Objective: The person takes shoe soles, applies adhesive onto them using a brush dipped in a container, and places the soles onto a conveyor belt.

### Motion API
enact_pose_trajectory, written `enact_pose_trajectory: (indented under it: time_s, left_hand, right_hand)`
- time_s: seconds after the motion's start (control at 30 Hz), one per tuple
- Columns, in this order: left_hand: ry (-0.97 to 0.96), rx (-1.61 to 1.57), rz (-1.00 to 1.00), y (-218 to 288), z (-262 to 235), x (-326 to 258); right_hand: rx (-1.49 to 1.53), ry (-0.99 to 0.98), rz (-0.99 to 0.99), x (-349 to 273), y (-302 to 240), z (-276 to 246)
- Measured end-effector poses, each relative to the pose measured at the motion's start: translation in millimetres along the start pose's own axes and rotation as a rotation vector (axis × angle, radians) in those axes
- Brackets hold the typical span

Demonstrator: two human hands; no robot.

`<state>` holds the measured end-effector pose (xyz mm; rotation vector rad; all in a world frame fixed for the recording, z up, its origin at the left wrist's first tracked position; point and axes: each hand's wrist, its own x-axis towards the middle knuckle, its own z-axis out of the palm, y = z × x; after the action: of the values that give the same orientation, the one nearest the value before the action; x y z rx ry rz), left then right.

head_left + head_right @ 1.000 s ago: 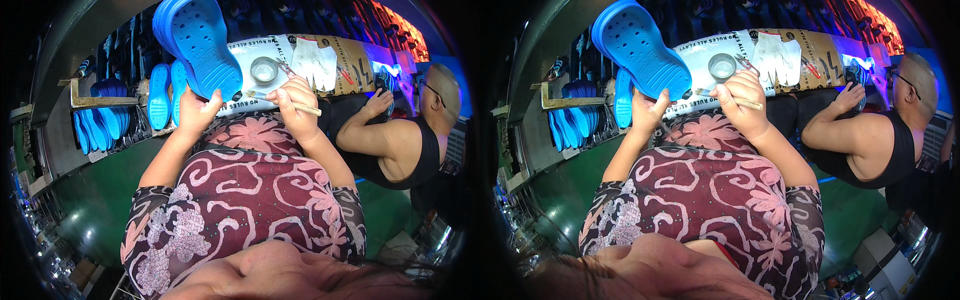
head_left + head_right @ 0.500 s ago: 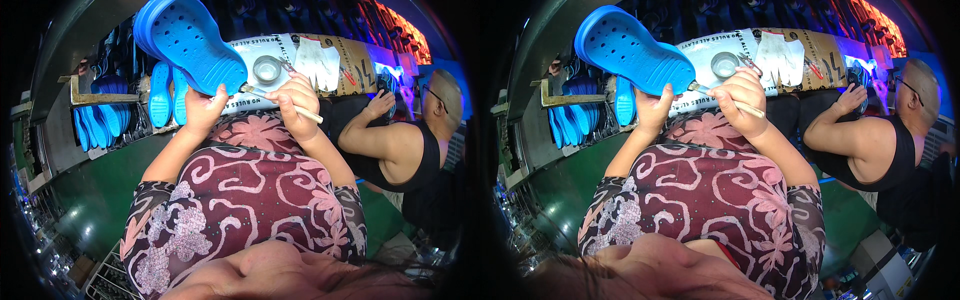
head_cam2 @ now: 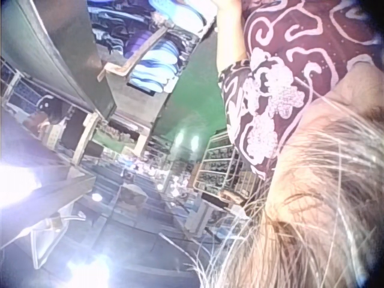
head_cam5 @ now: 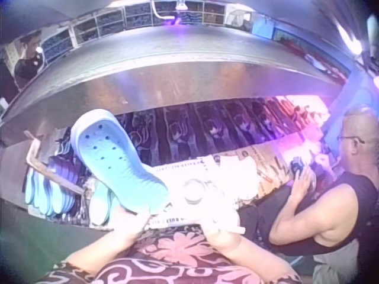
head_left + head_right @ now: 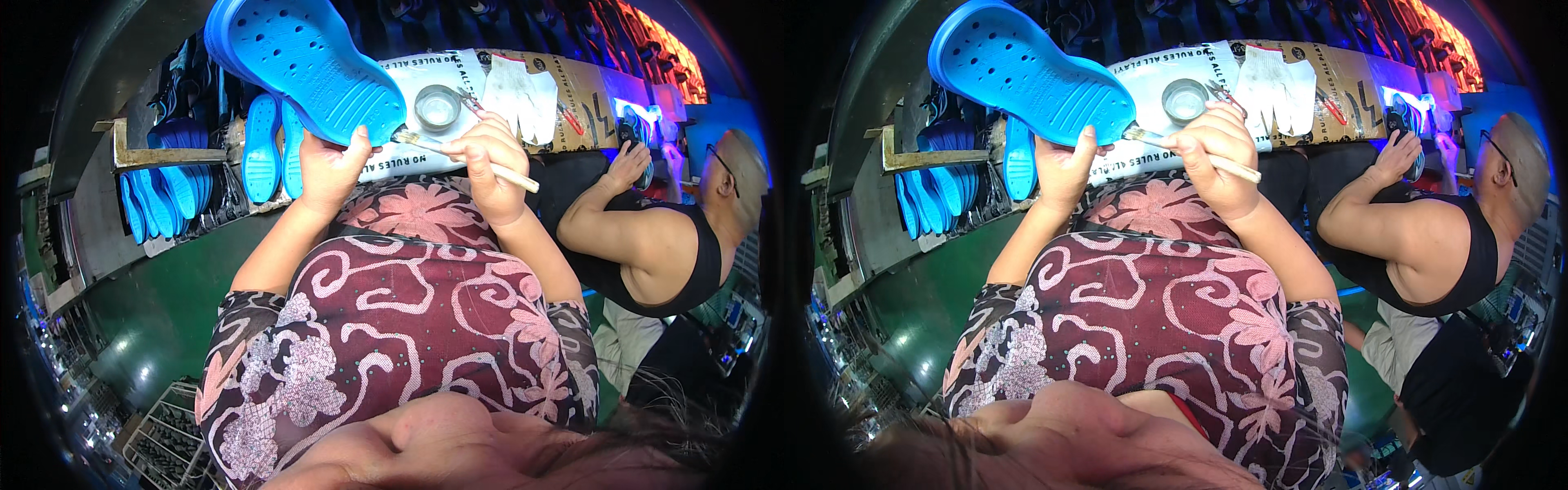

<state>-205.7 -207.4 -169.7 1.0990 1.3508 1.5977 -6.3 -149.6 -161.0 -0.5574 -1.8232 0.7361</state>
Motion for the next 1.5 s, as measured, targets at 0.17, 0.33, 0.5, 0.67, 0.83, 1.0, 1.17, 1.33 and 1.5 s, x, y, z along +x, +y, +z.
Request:
enact_pose_trajectory:
  time_s: [0.17,0.33,0.5,0.67,0.83,1.0,1.17,1.33,1.5]
  left_hand:
    - [-0.042,0.039,0.001,-3.9,-3.7,0.2]
    - [-0.085,0.096,-0.053,1.1,-3.9,3.4]
    - [-0.060,0.064,0.007,12.7,10.1,10.7]
    - [-0.320,0.063,0.026,69.8,1.4,30.4]
    - [-0.901,-0.066,-0.498,109.9,19.5,41.6]
    - [-1.069,-0.287,-0.341,138.8,165.0,129.9]
    - [-0.950,-0.919,-0.396,188.7,307.5,210.7]
    - [-1.066,-0.582,-0.072,170.1,259.8,153.6]
    - [-0.908,0.147,-0.078,63.7,109.4,141.4]
  right_hand:
    - [-0.134,-0.115,-0.021,4.4,0.5,3.3]
    - [-0.157,-0.121,-0.013,-0.2,2.9,-13.9]
    - [-0.159,-0.015,0.087,-12.6,3.5,-35.6]
    - [-0.115,0.157,0.304,-36.3,6.1,-50.6]
    - [-0.119,0.225,0.317,-61.1,6.0,-62.9]
    - [-0.157,0.311,0.506,-69.8,1.9,-64.9]
    - [-0.105,0.360,0.566,-65.9,1.3,-70.7]
    - [0.070,0.429,0.641,-79.1,10.2,-70.3]
    - [0.121,0.432,0.644,-86.8,21.2,-70.3]
